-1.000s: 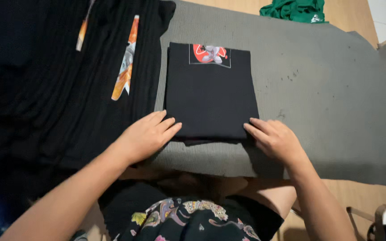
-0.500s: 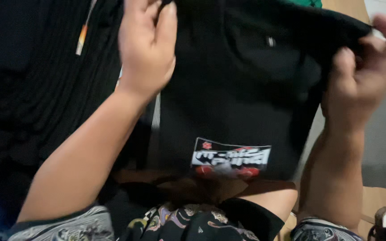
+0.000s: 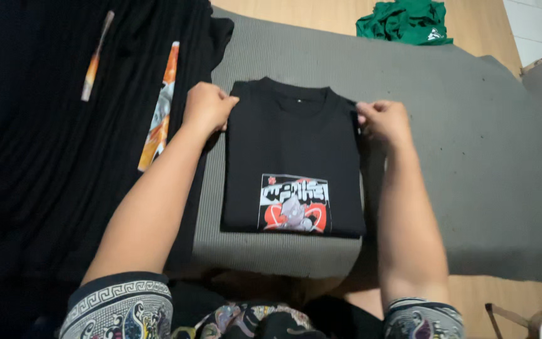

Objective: The person folds a black t-shirt on a gray mat. They smooth the fabric, fold the sides inward, fold the bottom up, and then fold the shirt in half to create a neat stack.

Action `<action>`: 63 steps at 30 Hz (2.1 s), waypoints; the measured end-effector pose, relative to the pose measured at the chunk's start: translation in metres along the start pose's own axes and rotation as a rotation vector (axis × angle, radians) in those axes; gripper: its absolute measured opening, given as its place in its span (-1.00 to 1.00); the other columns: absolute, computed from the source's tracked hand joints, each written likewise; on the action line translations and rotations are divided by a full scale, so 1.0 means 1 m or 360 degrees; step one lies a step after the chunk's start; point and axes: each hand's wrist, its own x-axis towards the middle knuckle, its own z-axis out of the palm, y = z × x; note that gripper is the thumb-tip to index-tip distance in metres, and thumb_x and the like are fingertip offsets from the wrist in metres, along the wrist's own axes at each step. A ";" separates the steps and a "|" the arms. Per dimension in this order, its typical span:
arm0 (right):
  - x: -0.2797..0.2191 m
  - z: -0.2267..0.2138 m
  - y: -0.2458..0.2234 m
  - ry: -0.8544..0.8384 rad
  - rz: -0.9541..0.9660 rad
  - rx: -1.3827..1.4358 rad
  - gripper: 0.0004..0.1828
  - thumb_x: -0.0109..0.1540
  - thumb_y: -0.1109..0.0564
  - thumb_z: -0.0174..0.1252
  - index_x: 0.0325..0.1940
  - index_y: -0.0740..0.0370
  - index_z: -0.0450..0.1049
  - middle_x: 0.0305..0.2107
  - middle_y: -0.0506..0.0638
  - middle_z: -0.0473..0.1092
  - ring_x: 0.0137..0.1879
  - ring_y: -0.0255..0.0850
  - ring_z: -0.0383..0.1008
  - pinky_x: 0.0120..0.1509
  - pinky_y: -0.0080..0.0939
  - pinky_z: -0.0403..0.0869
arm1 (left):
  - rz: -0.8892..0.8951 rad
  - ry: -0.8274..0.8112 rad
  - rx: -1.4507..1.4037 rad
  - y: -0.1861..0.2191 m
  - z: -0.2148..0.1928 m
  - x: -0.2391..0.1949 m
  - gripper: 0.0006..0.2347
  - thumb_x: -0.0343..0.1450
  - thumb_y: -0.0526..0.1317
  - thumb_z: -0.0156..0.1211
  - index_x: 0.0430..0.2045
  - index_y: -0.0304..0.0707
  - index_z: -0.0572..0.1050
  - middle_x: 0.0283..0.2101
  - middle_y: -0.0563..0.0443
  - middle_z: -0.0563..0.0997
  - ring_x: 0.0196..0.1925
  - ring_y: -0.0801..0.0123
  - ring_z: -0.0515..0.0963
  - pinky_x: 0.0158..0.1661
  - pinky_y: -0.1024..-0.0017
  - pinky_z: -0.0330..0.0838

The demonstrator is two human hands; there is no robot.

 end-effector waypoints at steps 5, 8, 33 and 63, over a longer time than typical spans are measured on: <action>0.006 0.013 0.006 0.0115 -0.0115 -0.0079 -0.59 0.30 0.02 0.40 -0.06 0.47 0.54 -0.38 0.27 0.51 -0.39 -0.08 0.50 -0.39 -0.08 0.45 | -0.0116 -0.0071 -0.0789 0.007 -0.008 -0.019 -0.78 0.43 -0.17 0.27 -0.31 -0.43 0.63 -0.74 -0.18 0.54 -0.76 0.28 0.58 -0.74 0.47 0.41; -0.004 0.008 0.008 0.0104 -0.0204 -0.0043 -0.71 0.32 0.15 0.35 -0.04 0.46 0.53 -0.34 0.26 0.50 -0.33 -0.08 0.50 -0.35 -0.09 0.47 | -0.0105 -0.0016 -0.0723 0.002 -0.001 -0.020 -0.80 0.37 -0.17 0.36 -0.34 -0.38 0.64 -0.65 -0.21 0.57 -0.61 0.15 0.63 -0.63 0.35 0.43; -0.028 0.032 -0.035 -0.0184 -0.0879 -0.0362 -0.51 0.20 0.13 0.45 0.19 0.23 0.56 0.01 0.21 0.43 0.10 0.20 0.46 0.18 0.15 0.43 | 0.0291 0.0257 -0.0032 0.010 0.027 0.030 -0.79 0.37 0.01 0.38 -0.14 0.20 0.69 -0.18 0.23 0.72 0.22 0.14 0.47 0.26 0.19 0.18; -0.009 0.003 -0.014 -0.0012 0.0013 -0.0409 -0.70 0.32 -0.12 0.28 -0.24 0.15 0.60 -0.37 -0.10 0.56 -0.25 -0.36 0.44 -0.20 -0.20 0.34 | 0.0088 -0.0147 0.0255 0.037 -0.018 0.006 -0.65 0.47 -0.01 0.20 0.00 -0.26 0.46 -0.10 -0.42 0.62 -0.03 -0.40 0.58 -0.13 -0.20 0.44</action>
